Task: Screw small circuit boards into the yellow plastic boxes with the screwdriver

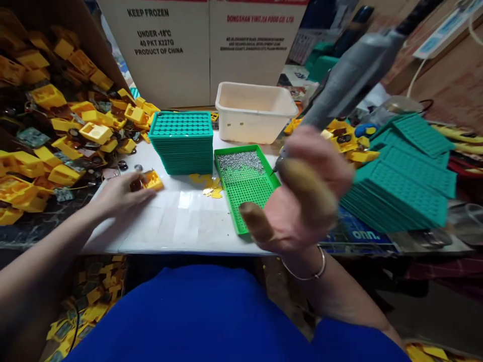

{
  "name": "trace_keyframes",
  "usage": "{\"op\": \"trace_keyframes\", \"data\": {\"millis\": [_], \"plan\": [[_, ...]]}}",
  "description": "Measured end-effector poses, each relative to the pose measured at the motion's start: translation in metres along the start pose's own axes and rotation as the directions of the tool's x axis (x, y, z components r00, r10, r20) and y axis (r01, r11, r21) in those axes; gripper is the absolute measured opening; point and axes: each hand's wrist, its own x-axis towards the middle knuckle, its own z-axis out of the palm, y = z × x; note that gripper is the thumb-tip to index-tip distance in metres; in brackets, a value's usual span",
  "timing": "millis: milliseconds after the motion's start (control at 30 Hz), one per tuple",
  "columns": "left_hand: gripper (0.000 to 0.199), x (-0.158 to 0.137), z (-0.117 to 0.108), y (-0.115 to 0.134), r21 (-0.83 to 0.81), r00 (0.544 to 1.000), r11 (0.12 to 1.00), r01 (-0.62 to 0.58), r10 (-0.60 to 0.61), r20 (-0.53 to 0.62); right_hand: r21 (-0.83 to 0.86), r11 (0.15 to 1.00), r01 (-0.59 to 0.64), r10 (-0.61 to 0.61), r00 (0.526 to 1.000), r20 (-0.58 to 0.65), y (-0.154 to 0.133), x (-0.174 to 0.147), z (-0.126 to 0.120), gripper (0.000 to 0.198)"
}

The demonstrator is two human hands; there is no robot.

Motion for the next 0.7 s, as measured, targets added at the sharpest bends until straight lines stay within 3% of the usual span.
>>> {"op": "trace_keyframes", "data": {"millis": [33, 67, 100, 167, 200, 267, 333, 367, 433, 567, 633, 700], "plan": [[0.033, -0.017, 0.005, 0.003, -0.023, 0.999, 0.999, -0.035, 0.035, 0.004, -0.014, 0.993, 0.116, -0.117, 0.984, -0.133, -0.005, 0.003, 0.003, 0.051], [0.034, -0.033, 0.010, 0.006, -0.060, 0.996, 0.994, -0.093, 0.094, 0.002, -0.016, 0.977, 0.213, -0.212, 0.960, -0.184, -0.009, 0.008, 0.008, 0.052], [0.034, -0.049, 0.015, 0.008, -0.092, 0.988, 0.983, -0.156, 0.155, -0.020, -0.014, 0.961, 0.275, -0.275, 0.951, -0.139, -0.013, 0.013, 0.015, 0.048], [0.032, -0.075, 0.026, 0.012, -0.143, 0.961, 0.950, -0.278, 0.275, -0.046, 0.077, 0.962, 0.261, -0.270, 0.952, 0.144, -0.016, 0.026, 0.036, 0.029], [0.030, -0.084, 0.029, 0.013, -0.148, 0.945, 0.934, -0.326, 0.318, -0.072, 0.107, 0.971, 0.215, -0.237, 0.928, 0.286, -0.015, 0.032, 0.050, 0.024], [0.027, -0.095, 0.033, 0.012, -0.131, 0.923, 0.915, -0.383, 0.373, -0.091, 0.092, 0.988, 0.121, -0.152, 0.815, 0.559, -0.010, 0.045, 0.083, 0.029], [0.026, -0.097, 0.032, 0.008, -0.113, 0.910, 0.903, -0.415, 0.410, -0.067, 0.048, 0.997, 0.060, -0.076, 0.643, 0.762, -0.003, 0.055, 0.119, 0.032], [0.028, -0.095, 0.030, 0.006, -0.113, 0.904, 0.897, -0.428, 0.426, -0.046, 0.035, 0.997, 0.066, -0.067, 0.578, 0.813, 0.001, 0.059, 0.136, 0.034], [0.031, -0.089, 0.025, 0.001, -0.117, 0.898, 0.892, -0.437, 0.440, -0.006, 0.050, 0.990, 0.133, -0.111, 0.507, 0.855, 0.008, 0.066, 0.163, 0.031], [0.031, -0.077, 0.020, -0.008, -0.129, 0.900, 0.900, -0.417, 0.428, 0.078, 0.068, 0.980, 0.187, -0.153, 0.489, 0.859, 0.013, 0.073, 0.180, 0.020], [0.030, -0.074, 0.021, -0.010, -0.157, 0.900, 0.897, -0.414, 0.429, 0.076, 0.002, 0.990, 0.138, -0.074, 0.519, 0.851, 0.011, 0.076, 0.169, 0.023], [0.029, -0.072, 0.024, -0.009, -0.182, 0.908, 0.896, -0.405, 0.418, 0.036, -0.045, 0.998, 0.054, 0.005, 0.591, 0.807, 0.007, 0.076, 0.150, 0.024]]}}
